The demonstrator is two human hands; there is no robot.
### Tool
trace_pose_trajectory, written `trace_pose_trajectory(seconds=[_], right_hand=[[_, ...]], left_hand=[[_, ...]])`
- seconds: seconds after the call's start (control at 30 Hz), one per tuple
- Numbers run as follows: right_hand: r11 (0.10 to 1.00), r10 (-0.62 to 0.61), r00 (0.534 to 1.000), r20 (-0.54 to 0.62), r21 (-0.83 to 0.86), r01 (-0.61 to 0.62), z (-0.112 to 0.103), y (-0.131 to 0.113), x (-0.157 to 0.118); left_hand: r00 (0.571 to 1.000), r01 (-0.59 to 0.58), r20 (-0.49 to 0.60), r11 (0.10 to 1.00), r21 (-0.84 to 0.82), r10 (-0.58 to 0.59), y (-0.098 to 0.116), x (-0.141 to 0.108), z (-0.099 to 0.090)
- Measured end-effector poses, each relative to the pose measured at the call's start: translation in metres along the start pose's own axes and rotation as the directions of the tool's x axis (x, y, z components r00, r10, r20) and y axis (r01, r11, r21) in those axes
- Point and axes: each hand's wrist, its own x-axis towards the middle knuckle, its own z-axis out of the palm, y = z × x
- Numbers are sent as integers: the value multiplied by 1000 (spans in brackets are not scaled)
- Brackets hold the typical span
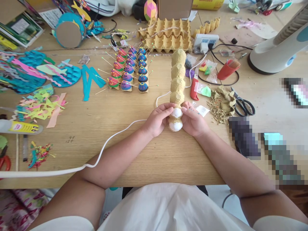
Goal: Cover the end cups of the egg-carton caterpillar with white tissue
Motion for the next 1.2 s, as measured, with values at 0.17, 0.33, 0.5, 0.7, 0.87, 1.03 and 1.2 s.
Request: trace_pose_trajectory(seconds=[0.17,0.33,0.5,0.7,0.87,1.03,1.2], right_hand=[[1000,-3,1000,7,-9,3,-1,1,0],[1000,12,1000,12,-3,-12,0,1,0],[1000,5,1000,10,-5,-5,-1,0,0],[1000,16,1000,14,-25,-16,-3,2,1],[1000,11,1000,26,9,-11,-2,0,1],[1000,10,1000,26,1,-10,-2,0,1],[1000,7,999,33,-6,-7,-2,1,1]], left_hand=[[1000,8,6,1000,-24,-8,-1,0,0],[1000,30,9,999,-33,-30,0,1,-1],[999,30,12,999,-24,-30,1,1,-3],[998,55,-11,998,-9,-56,-1,4,-7],[998,56,-16,997,-54,-57,0,4,-5],[998,56,2,995,-79,-56,1,4,-4],[998,59,-9,994,-93,-60,1,5,-4]])
